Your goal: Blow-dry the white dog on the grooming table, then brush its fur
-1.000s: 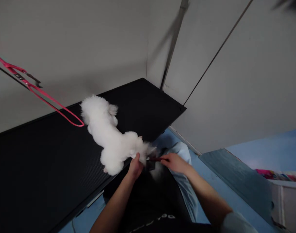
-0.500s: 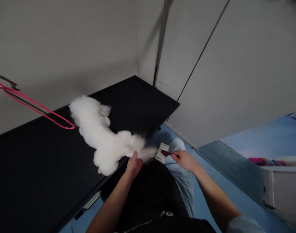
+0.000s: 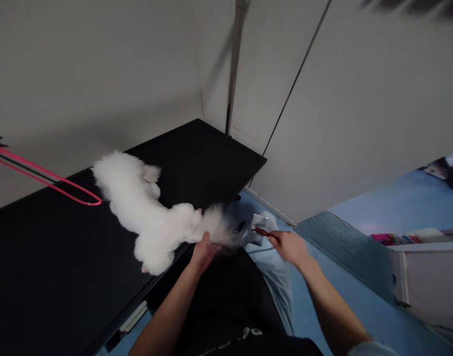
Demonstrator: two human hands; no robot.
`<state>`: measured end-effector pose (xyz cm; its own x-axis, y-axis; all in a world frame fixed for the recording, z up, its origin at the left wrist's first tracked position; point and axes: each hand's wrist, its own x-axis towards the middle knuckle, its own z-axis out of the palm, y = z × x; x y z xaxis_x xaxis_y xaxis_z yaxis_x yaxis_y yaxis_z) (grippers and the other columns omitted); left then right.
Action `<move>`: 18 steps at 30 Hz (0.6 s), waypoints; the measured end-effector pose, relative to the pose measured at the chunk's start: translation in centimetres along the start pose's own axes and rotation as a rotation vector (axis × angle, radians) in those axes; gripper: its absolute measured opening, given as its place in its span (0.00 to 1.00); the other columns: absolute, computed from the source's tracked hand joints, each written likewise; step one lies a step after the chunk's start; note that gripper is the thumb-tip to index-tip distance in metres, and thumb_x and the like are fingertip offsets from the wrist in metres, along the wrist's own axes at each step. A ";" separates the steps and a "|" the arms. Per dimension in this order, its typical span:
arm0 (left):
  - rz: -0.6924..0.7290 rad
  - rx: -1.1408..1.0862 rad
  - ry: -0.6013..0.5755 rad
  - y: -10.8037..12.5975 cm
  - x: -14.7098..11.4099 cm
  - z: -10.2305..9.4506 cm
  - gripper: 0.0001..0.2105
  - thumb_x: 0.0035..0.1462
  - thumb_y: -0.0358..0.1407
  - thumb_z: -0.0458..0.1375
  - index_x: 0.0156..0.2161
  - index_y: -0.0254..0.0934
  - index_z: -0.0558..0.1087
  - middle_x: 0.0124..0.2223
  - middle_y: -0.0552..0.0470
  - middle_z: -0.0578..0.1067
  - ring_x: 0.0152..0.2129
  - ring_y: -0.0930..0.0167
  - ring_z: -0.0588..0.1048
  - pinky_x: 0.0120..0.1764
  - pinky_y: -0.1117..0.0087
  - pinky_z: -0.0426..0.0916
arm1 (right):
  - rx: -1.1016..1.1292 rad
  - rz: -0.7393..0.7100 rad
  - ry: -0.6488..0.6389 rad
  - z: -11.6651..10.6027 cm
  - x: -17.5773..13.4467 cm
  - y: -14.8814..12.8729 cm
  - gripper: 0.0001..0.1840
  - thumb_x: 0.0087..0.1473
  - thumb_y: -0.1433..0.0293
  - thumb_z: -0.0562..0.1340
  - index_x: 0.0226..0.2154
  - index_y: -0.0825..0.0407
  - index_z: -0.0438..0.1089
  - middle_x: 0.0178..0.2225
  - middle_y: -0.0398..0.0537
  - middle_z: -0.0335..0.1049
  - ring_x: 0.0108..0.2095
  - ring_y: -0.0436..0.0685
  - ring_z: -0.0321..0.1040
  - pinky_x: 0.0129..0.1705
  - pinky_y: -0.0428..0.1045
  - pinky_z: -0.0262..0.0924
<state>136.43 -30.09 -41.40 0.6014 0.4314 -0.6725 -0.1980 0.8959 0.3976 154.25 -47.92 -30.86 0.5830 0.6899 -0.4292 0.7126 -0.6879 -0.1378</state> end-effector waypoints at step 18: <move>-0.080 0.699 -0.090 3.0 -2.4 -2.8 0.22 0.66 0.47 0.48 0.38 0.32 0.78 0.33 0.40 0.81 0.31 0.62 0.78 0.38 0.65 0.71 | 0.899 -0.153 0.115 9.5 7.3 -9.7 0.08 0.47 0.65 0.61 0.24 0.53 0.66 0.19 0.37 0.58 0.23 0.49 0.55 0.27 0.45 0.53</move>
<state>132.22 -28.13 -40.29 0.6611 0.3295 -0.6741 0.3744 0.6337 0.6770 147.88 -38.37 -41.13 0.5769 0.7730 -0.2639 0.2416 -0.4701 -0.8489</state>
